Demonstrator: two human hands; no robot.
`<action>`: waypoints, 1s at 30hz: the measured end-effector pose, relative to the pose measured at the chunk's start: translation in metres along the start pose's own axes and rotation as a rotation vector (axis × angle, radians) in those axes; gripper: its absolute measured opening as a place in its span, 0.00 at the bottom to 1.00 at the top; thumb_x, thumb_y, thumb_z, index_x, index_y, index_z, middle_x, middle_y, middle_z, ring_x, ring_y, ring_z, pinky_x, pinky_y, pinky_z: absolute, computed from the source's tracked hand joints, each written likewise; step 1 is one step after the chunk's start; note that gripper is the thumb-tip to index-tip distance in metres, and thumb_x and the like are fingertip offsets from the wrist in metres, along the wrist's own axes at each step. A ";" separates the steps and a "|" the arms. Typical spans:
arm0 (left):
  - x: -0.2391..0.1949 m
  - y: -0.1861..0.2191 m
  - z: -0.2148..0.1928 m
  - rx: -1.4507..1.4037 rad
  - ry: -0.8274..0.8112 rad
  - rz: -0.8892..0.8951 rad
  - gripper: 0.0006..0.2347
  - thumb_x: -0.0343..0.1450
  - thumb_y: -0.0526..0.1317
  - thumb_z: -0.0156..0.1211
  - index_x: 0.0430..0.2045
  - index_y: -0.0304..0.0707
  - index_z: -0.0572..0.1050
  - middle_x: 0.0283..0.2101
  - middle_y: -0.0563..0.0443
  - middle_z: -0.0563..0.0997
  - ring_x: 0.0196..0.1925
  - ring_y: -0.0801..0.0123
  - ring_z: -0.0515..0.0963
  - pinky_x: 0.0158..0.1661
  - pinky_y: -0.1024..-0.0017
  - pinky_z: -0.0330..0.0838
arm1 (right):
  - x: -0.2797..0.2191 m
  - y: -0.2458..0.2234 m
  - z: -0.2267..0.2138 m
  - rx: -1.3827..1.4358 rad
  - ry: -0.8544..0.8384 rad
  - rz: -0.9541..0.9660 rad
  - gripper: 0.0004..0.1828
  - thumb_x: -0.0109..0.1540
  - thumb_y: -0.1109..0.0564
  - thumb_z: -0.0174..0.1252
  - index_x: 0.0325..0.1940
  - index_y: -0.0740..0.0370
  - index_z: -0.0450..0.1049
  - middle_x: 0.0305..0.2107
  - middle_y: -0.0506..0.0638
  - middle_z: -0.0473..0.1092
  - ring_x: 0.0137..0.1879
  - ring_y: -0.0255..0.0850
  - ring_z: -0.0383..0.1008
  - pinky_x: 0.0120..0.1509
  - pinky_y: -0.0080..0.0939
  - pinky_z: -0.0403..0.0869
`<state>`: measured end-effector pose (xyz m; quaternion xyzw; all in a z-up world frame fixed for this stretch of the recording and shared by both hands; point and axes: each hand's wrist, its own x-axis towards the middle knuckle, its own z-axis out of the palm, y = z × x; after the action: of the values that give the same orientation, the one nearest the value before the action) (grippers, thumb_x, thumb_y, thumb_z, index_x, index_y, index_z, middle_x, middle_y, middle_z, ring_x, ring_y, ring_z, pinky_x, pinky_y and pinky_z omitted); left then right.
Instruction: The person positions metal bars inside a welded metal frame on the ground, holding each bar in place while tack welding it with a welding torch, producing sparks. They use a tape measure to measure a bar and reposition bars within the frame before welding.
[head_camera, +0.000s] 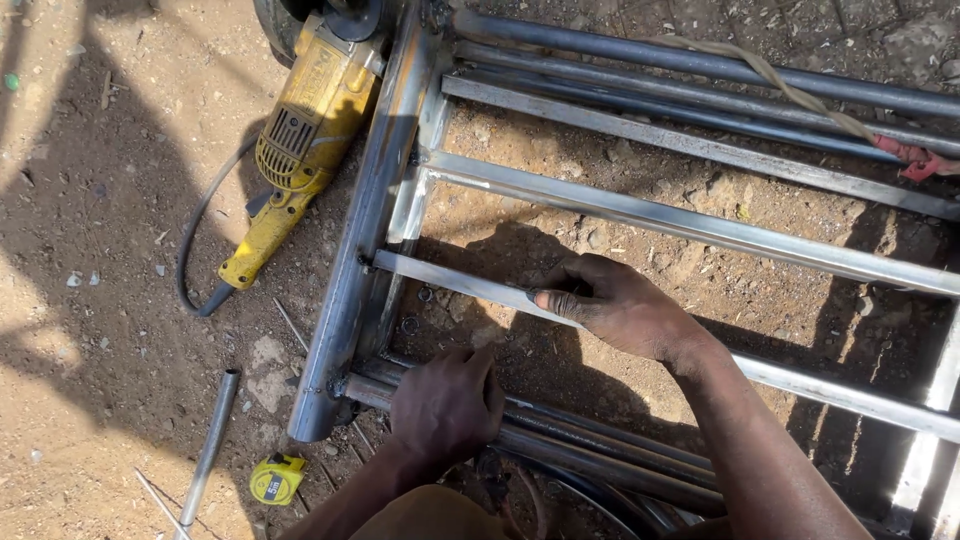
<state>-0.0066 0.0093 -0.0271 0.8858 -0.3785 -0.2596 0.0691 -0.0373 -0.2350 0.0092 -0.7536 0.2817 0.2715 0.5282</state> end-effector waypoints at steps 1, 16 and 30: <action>0.000 0.000 -0.001 -0.009 -0.008 0.006 0.09 0.71 0.44 0.53 0.37 0.41 0.75 0.29 0.45 0.80 0.23 0.55 0.79 0.16 0.55 0.74 | 0.000 0.000 -0.002 -0.061 -0.069 -0.032 0.34 0.52 0.30 0.56 0.58 0.42 0.78 0.57 0.41 0.76 0.64 0.38 0.74 0.66 0.41 0.70; 0.004 0.002 -0.006 0.086 -0.186 -0.104 0.19 0.70 0.51 0.52 0.56 0.60 0.71 0.38 0.54 0.84 0.33 0.54 0.86 0.26 0.49 0.83 | 0.016 0.049 0.006 -0.470 -0.173 -0.117 0.30 0.61 0.46 0.56 0.69 0.41 0.65 0.51 0.50 0.76 0.53 0.46 0.77 0.56 0.44 0.74; 0.001 -0.001 -0.001 0.120 -0.099 -0.079 0.11 0.71 0.49 0.52 0.43 0.52 0.76 0.31 0.55 0.83 0.25 0.61 0.83 0.22 0.55 0.81 | 0.024 0.052 0.007 -0.693 -0.092 -0.217 0.38 0.51 0.62 0.49 0.65 0.37 0.72 0.42 0.51 0.78 0.51 0.51 0.78 0.48 0.49 0.76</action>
<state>-0.0045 0.0094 -0.0269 0.8885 -0.3614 -0.2824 -0.0133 -0.0584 -0.2460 -0.0436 -0.9003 0.0675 0.3270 0.2793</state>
